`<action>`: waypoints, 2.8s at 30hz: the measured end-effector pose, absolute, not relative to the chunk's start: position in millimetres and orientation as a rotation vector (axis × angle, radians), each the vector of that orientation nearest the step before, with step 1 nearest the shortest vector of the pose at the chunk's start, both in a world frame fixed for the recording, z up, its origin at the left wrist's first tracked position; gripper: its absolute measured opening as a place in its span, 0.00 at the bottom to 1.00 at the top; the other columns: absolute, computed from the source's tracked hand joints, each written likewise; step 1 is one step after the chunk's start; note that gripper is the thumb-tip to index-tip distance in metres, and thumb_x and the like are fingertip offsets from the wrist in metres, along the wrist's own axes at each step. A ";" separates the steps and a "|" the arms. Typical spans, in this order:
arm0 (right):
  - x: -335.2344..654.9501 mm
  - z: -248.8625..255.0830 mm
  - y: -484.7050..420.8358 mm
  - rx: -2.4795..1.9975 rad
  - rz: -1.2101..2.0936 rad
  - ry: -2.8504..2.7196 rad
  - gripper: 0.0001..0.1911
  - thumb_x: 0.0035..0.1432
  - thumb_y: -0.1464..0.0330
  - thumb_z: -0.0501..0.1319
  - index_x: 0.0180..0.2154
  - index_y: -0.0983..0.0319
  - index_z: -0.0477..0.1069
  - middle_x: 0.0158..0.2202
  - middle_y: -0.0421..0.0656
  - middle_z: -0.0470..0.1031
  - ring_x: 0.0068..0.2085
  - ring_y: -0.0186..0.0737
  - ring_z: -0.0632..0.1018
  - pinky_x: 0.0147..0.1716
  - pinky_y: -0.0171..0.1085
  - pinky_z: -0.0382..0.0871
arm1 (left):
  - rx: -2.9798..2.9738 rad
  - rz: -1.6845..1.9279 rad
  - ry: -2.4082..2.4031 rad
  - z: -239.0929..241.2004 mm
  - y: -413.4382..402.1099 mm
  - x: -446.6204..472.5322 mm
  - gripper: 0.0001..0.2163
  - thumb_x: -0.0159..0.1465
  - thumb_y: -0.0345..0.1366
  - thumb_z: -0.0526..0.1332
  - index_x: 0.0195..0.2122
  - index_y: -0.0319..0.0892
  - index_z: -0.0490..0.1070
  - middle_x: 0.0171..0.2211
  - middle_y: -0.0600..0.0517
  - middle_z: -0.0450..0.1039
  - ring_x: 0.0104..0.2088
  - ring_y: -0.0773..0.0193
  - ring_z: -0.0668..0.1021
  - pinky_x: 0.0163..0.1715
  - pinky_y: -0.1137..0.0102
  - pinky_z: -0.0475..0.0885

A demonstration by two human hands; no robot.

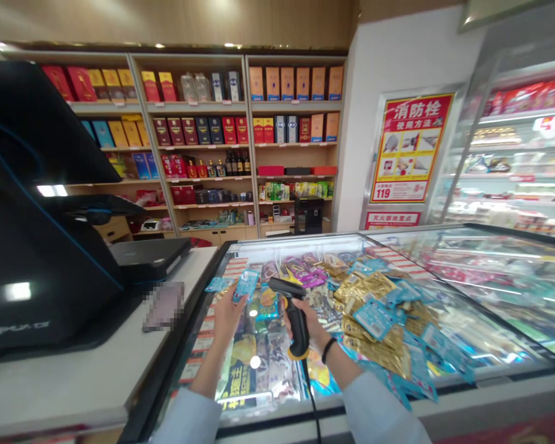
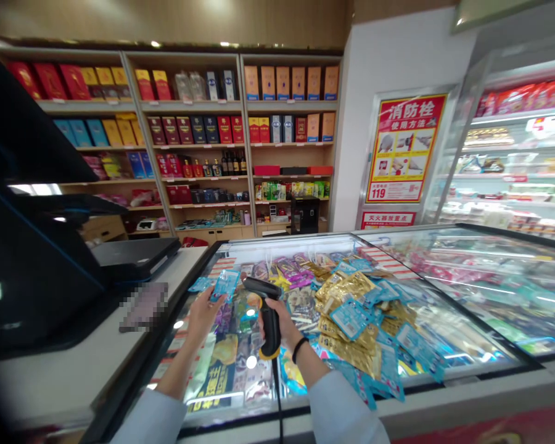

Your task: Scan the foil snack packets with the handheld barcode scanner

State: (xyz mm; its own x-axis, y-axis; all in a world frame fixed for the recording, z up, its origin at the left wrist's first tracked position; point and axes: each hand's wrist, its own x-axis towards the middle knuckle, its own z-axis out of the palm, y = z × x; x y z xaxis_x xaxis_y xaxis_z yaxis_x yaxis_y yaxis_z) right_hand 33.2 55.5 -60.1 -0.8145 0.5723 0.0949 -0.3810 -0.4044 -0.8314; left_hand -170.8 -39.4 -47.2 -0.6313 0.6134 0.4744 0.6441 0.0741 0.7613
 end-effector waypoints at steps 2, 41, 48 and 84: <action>32.6 -59.6 56.2 -0.272 2.236 -1.232 0.24 0.46 0.49 0.63 0.32 0.63 0.70 0.15 0.37 0.70 0.13 0.33 0.69 0.10 0.30 0.60 | -1.325 -1.650 -2.280 -48.1 -38.6 -171.7 0.19 0.55 0.49 0.59 0.43 0.45 0.73 0.29 0.54 0.77 0.25 0.61 0.77 0.31 0.68 0.70; 326.9 -61.7 162.8 -0.510 1.560 -0.734 0.18 0.51 0.51 0.62 0.27 0.61 0.67 0.15 0.36 0.67 0.13 0.32 0.67 0.12 0.31 0.62 | -2.036 -1.631 -2.095 -61.0 92.1 92.2 0.21 0.59 0.52 0.57 0.42 0.39 0.74 0.24 0.51 0.73 0.28 0.57 0.76 0.33 0.63 0.70; 329.5 -74.1 166.1 -0.491 1.590 -0.694 0.17 0.52 0.53 0.61 0.28 0.61 0.67 0.16 0.36 0.66 0.14 0.32 0.67 0.12 0.30 0.62 | -1.919 -1.248 -1.756 -60.7 84.7 101.5 0.12 0.63 0.38 0.58 0.46 0.44 0.73 0.48 0.43 0.71 0.50 0.50 0.73 0.51 0.54 0.68; 330.9 -69.5 161.0 -0.530 1.600 -0.700 0.17 0.54 0.54 0.60 0.28 0.62 0.68 0.16 0.37 0.67 0.14 0.33 0.67 0.12 0.30 0.62 | -2.417 -1.052 -1.466 -71.8 81.2 107.3 0.22 0.61 0.35 0.63 0.57 0.47 0.66 0.64 0.43 0.59 0.63 0.52 0.65 0.59 0.53 0.66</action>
